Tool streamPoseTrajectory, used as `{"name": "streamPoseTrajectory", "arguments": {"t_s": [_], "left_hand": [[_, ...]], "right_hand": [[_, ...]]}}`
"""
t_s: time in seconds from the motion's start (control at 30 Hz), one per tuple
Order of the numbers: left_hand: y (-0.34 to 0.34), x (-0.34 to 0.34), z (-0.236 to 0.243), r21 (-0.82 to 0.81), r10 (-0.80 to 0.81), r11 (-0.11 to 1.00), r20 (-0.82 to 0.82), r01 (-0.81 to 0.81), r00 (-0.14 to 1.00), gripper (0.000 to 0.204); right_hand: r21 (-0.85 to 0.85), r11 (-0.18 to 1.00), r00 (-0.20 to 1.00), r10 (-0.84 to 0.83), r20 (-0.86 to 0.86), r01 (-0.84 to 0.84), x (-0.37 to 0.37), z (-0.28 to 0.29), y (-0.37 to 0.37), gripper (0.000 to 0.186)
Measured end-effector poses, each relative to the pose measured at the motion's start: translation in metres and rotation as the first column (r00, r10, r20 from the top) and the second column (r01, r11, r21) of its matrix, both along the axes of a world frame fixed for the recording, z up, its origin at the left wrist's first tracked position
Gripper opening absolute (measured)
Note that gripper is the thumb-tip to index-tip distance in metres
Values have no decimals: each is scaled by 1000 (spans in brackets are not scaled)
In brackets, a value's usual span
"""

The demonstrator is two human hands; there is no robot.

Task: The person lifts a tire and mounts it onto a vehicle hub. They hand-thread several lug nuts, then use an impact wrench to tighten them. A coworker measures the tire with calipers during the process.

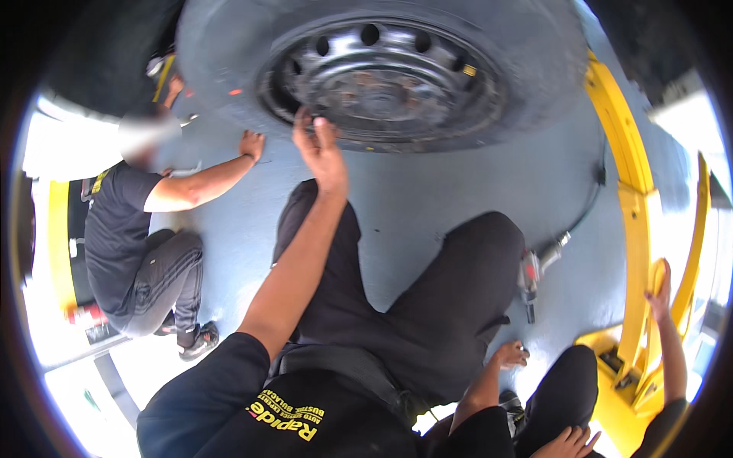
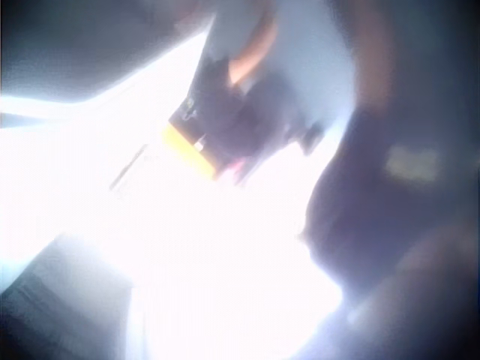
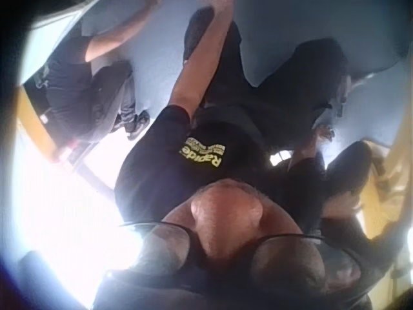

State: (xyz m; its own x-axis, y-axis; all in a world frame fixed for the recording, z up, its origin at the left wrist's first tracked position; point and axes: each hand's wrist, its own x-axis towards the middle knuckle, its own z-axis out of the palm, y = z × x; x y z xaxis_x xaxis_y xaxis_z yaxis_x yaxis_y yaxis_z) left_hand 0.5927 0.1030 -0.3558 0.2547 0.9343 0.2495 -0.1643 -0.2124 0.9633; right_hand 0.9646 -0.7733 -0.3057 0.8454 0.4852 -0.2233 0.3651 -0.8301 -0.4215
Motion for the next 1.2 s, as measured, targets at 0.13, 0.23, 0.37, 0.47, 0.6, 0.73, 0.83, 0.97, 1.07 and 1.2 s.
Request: {"name": "streamPoseTrajectory", "arguments": {"t_s": [0.13,0.23,0.37,0.47,0.6,0.73,0.83,0.97,1.07,1.2], "left_hand": [[-1,7,-10,-132,3,991,46,3,999,42],[7,1,-9,-174,64,982,-56,-72,996,40],[30,-27,-61,-382,220,867,-281,-320,934,43],[37,-27,-81,-759,150,615,-155,-215,977,46],[34,-21,-68,-808,-30,586,-104,-66,994,47],[20,-22,-79,-864,-248,486,8,132,969,38],[3,-25,-87,-857,-279,500,-23,125,960,40],[-7,-9,-41,-682,-561,667,-194,300,805,41],[-13,-19,-36,-490,-668,738,-439,463,601,43],[-32,-32,-43,-204,-605,697,-682,688,410,48]], "right_hand": [[158,985,996,57,69,-67,-5,63,-16,130],[473,881,998,46,-46,-19,-51,36,24,111],[544,838,987,123,-107,-45,-111,8,222,100],[503,855,978,192,-85,-124,-205,27,407,94],[483,828,932,356,-65,-283,-294,15,570,86],[492,777,872,484,-68,-393,-335,-16,659,79],[459,781,858,509,-73,-424,-350,-46,690,73],[402,834,900,433,-55,-377,-335,-85,695,66],[379,864,919,387,-78,-332,-325,-118,682,61],[353,895,939,328,-105,-273,-313,-145,654,54]]}}
